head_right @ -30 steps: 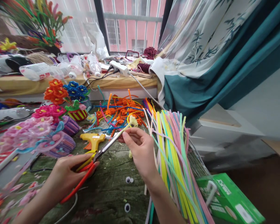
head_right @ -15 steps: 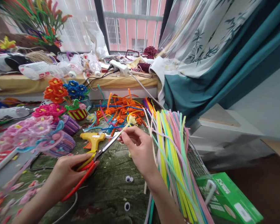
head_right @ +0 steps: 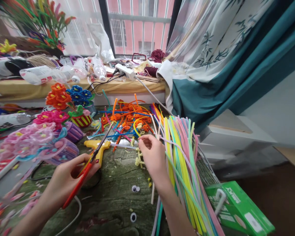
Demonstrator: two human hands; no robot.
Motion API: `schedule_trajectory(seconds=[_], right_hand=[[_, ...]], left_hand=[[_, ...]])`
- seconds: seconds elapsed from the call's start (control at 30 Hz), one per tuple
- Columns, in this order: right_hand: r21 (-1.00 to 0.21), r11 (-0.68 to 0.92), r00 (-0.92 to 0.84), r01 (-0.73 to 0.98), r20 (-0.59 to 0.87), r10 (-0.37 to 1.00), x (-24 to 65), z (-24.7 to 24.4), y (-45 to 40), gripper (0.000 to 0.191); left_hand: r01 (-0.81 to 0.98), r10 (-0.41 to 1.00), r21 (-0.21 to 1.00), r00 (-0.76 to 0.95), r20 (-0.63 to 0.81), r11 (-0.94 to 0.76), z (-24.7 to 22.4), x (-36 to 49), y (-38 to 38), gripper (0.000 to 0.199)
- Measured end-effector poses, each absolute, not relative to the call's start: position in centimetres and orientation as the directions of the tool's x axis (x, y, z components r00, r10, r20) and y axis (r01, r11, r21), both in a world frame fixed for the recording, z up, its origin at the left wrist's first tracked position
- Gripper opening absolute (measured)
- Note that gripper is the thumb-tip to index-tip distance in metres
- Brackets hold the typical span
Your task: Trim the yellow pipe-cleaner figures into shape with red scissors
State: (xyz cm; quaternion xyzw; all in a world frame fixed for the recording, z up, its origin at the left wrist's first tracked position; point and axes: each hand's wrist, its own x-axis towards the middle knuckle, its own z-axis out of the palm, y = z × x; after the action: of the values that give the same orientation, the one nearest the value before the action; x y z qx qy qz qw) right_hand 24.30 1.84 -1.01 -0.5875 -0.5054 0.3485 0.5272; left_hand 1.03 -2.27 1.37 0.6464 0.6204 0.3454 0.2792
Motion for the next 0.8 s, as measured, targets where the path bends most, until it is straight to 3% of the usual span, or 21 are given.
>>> schedule_trajectory(seconds=[0.1, 0.2, 0.43, 0.57, 0.8], right_hand=[[-0.828, 0.066, 0.189, 0.557, 0.203, 0.961, 24.0, -1.6, 2.0, 0.016], [-0.691, 0.103, 0.096, 0.716, 0.244, 0.965, 23.5, -1.8, 2.3, 0.019], [-0.508, 0.070, 0.039, 0.859, 0.202, 0.979, 23.4, -1.2, 3.4, 0.019], [-0.416, 0.057, -0.001, 0.908, 0.132, 0.991, 22.3, -1.0, 4.1, 0.016], [-0.348, -0.037, 0.069, 0.937, 0.079, 0.995, 20.3, -0.8, 5.4, 0.015]], left_hand=[[0.565, 0.998, 0.823, 0.056, 0.026, -0.053, 1.4, 1.1, -2.4, 0.034], [0.538, 0.996, 0.841, 0.094, 0.003, -0.054, 1.2, 1.0, -2.4, 0.032], [0.702, 0.998, 0.709, 0.060, 0.030, -0.064, 1.2, 1.2, -2.4, 0.028], [0.694, 0.999, 0.719, -0.002, 0.033, -0.023, 1.4, 1.3, -2.4, 0.036], [0.759, 0.980, 0.640, -0.011, 0.199, -0.121, 1.7, 1.5, -2.8, 0.026]])
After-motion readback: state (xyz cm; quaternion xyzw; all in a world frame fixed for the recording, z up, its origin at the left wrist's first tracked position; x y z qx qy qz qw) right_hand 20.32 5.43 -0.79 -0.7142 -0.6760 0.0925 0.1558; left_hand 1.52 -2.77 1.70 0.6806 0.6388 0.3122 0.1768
